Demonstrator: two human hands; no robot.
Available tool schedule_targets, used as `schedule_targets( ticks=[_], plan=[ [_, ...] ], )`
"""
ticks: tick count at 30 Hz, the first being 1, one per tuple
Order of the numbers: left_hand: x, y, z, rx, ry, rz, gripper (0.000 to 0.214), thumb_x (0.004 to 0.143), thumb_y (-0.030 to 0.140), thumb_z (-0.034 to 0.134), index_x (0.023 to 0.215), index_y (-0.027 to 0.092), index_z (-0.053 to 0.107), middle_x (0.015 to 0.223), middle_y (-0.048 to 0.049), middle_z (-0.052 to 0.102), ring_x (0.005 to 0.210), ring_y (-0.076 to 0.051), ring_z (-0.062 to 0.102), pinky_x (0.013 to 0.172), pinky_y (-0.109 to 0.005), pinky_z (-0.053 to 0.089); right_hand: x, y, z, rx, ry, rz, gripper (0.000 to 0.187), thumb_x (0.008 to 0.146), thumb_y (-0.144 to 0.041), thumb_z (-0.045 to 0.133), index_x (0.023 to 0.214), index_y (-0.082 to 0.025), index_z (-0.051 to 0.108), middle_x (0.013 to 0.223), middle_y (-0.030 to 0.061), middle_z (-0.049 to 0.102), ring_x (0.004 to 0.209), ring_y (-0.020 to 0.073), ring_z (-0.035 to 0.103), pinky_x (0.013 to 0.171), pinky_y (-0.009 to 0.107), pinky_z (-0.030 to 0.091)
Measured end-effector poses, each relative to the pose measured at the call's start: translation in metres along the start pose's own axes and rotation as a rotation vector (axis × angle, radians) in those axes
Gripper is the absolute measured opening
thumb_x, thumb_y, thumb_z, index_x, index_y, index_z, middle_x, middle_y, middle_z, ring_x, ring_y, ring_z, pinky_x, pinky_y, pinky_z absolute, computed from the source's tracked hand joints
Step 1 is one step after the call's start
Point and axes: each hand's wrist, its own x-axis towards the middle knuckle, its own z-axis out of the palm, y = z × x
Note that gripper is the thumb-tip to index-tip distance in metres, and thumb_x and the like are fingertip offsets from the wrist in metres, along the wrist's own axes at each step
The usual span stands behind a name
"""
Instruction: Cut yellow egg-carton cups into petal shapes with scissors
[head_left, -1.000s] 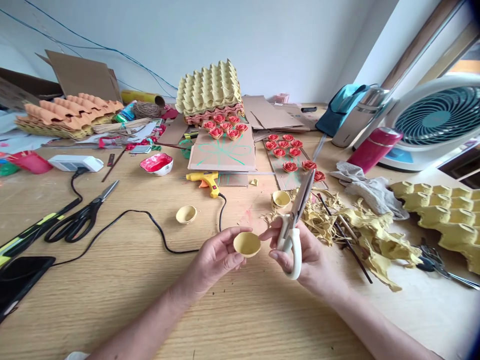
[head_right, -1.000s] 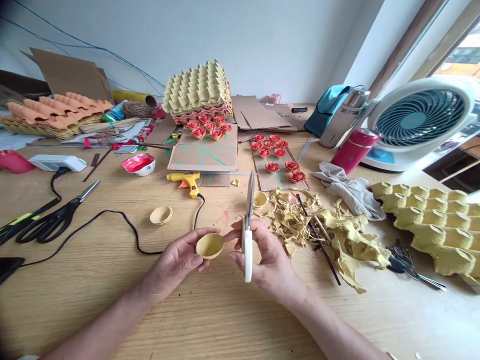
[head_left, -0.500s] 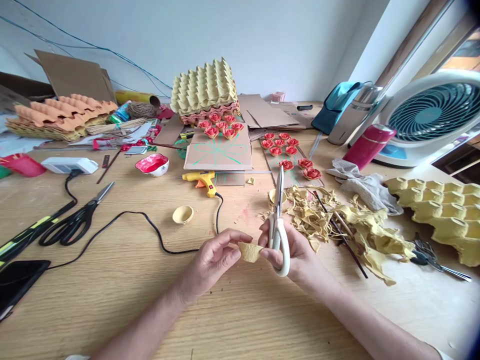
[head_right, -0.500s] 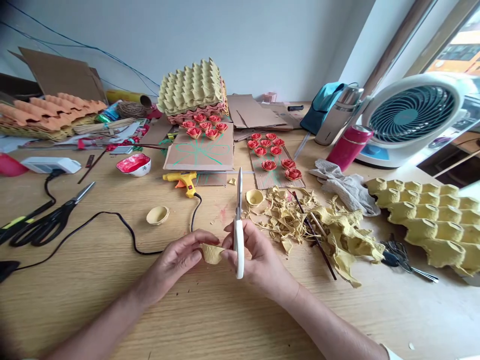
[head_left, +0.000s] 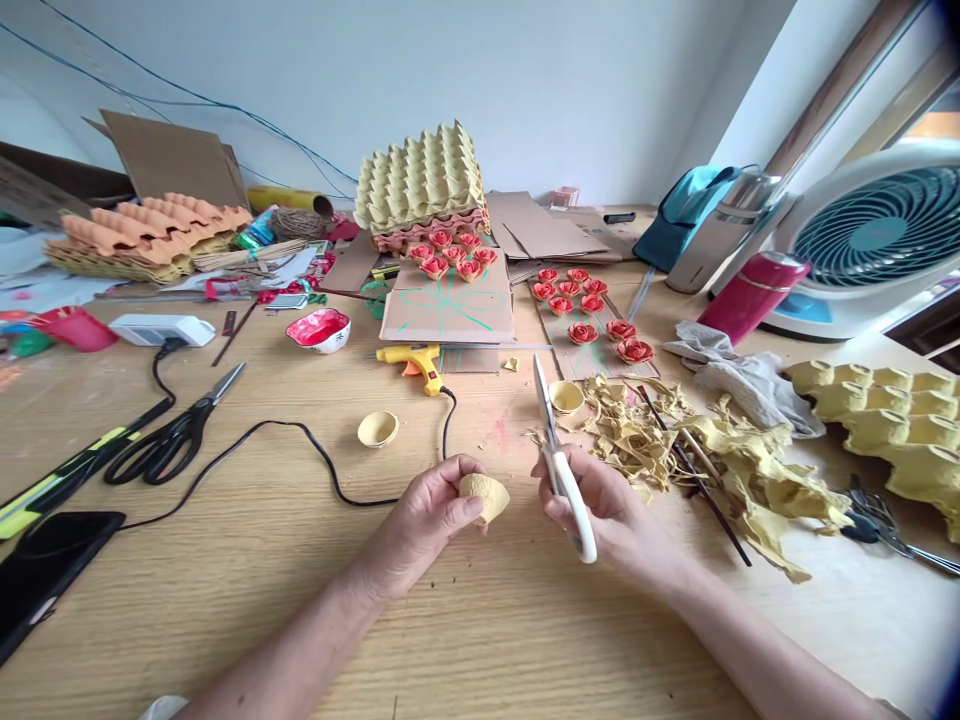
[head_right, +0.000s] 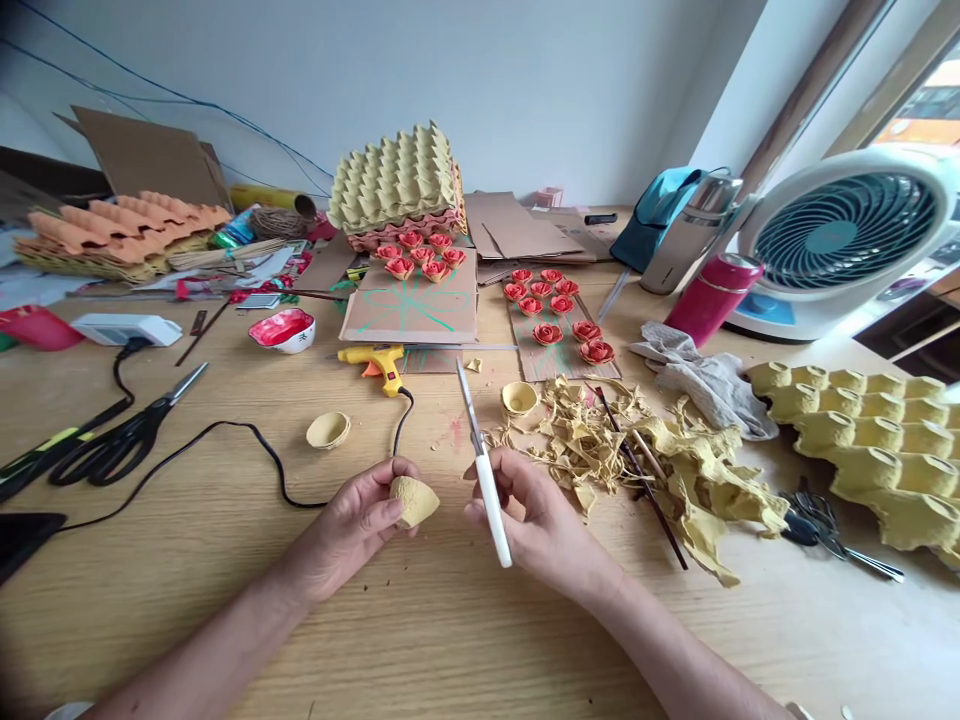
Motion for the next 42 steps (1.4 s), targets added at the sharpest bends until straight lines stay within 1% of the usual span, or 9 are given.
schedule_targets(
  ticks=[5,9,17,22,26,30,34,39,42],
  plan=[
    [0.003,-0.004,-0.008,-0.075,0.009,0.000,0.026,0.075,0.032,0.080,0.085,0.016,0.062,0.077,-0.0007,0.061,0.071,-0.011,0.052,0.064,-0.024,0.047,-0.003,-0.005,-0.007,-0.294,-0.091,-0.024,0.021,0.085,-0.037,0.064,0.082,-0.019,0.054,0.077,-0.0009,0.053,0.073,0.0151,0.047,0.066,0.026,0.038],
    [0.003,-0.004,-0.009,-0.116,0.026,0.002,0.026,0.073,0.031,0.080,0.084,0.015,0.062,0.077,-0.0012,0.062,0.072,-0.011,0.055,0.065,-0.024,0.049,-0.003,-0.008,-0.008,-0.484,-0.173,-0.001,0.025,0.087,-0.038,0.063,0.078,-0.019,0.051,0.072,-0.0028,0.051,0.067,0.0135,0.044,0.061,0.026,0.034],
    [0.003,0.003,-0.005,0.031,0.106,0.089,0.030,0.070,0.032,0.083,0.070,0.016,0.058,0.070,0.0017,0.055,0.067,-0.010,0.049,0.065,-0.024,0.051,-0.002,-0.002,-0.009,-0.561,-0.152,-0.042,0.021,0.089,-0.034,0.063,0.078,-0.020,0.053,0.071,-0.0030,0.054,0.065,0.0129,0.045,0.061,0.026,0.034],
    [0.004,-0.001,-0.007,-0.038,0.147,0.061,0.034,0.080,0.043,0.074,0.069,0.016,0.056,0.071,-0.0002,0.053,0.069,-0.012,0.049,0.060,-0.025,0.052,-0.003,-0.002,-0.007,-0.504,-0.125,-0.027,0.021,0.089,-0.034,0.064,0.078,-0.019,0.054,0.071,-0.0023,0.055,0.066,0.0138,0.046,0.061,0.027,0.034],
    [0.003,-0.001,-0.008,-0.153,0.176,0.006,0.031,0.078,0.042,0.077,0.077,0.016,0.059,0.075,0.0007,0.052,0.073,-0.012,0.051,0.069,-0.028,0.055,-0.003,0.000,-0.005,-0.353,-0.073,-0.007,0.022,0.090,-0.036,0.063,0.077,-0.020,0.055,0.072,-0.0016,0.054,0.069,0.0150,0.048,0.062,0.027,0.037],
    [0.001,-0.001,-0.005,-0.185,0.074,-0.016,0.027,0.076,0.032,0.080,0.077,0.017,0.058,0.077,0.0013,0.052,0.081,-0.012,0.053,0.082,-0.029,0.052,0.000,0.007,0.002,-0.155,-0.002,-0.014,0.016,0.088,-0.035,0.067,0.088,-0.021,0.059,0.082,-0.0005,0.058,0.077,0.0162,0.052,0.070,0.028,0.042],
    [0.000,-0.007,0.000,-0.125,-0.022,0.045,0.025,0.080,0.035,0.076,0.076,0.017,0.059,0.089,-0.0015,0.056,0.086,-0.014,0.053,0.078,-0.025,0.047,0.002,0.010,0.013,0.030,0.011,-0.093,0.017,0.088,-0.032,0.070,0.097,-0.023,0.059,0.096,0.0013,0.060,0.085,0.0165,0.054,0.077,0.029,0.045],
    [-0.001,-0.013,0.007,-0.083,-0.115,0.019,0.021,0.091,0.036,0.063,0.086,0.016,0.065,0.094,-0.0046,0.056,0.084,-0.014,0.053,0.073,-0.027,0.049,0.000,0.010,0.022,0.163,-0.011,-0.078,0.020,0.087,-0.034,0.072,0.096,-0.024,0.058,0.092,0.0006,0.059,0.086,0.0165,0.055,0.083,0.032,0.045],
    [-0.003,-0.014,0.008,-0.018,-0.114,-0.006,0.023,0.095,0.038,0.056,0.092,0.016,0.065,0.095,-0.0060,0.057,0.085,-0.015,0.054,0.072,-0.028,0.052,-0.001,0.009,0.022,0.228,-0.010,-0.048,0.024,0.086,-0.035,0.073,0.099,-0.024,0.056,0.090,-0.0003,0.058,0.082,0.0154,0.054,0.078,0.030,0.045]
  ],
)
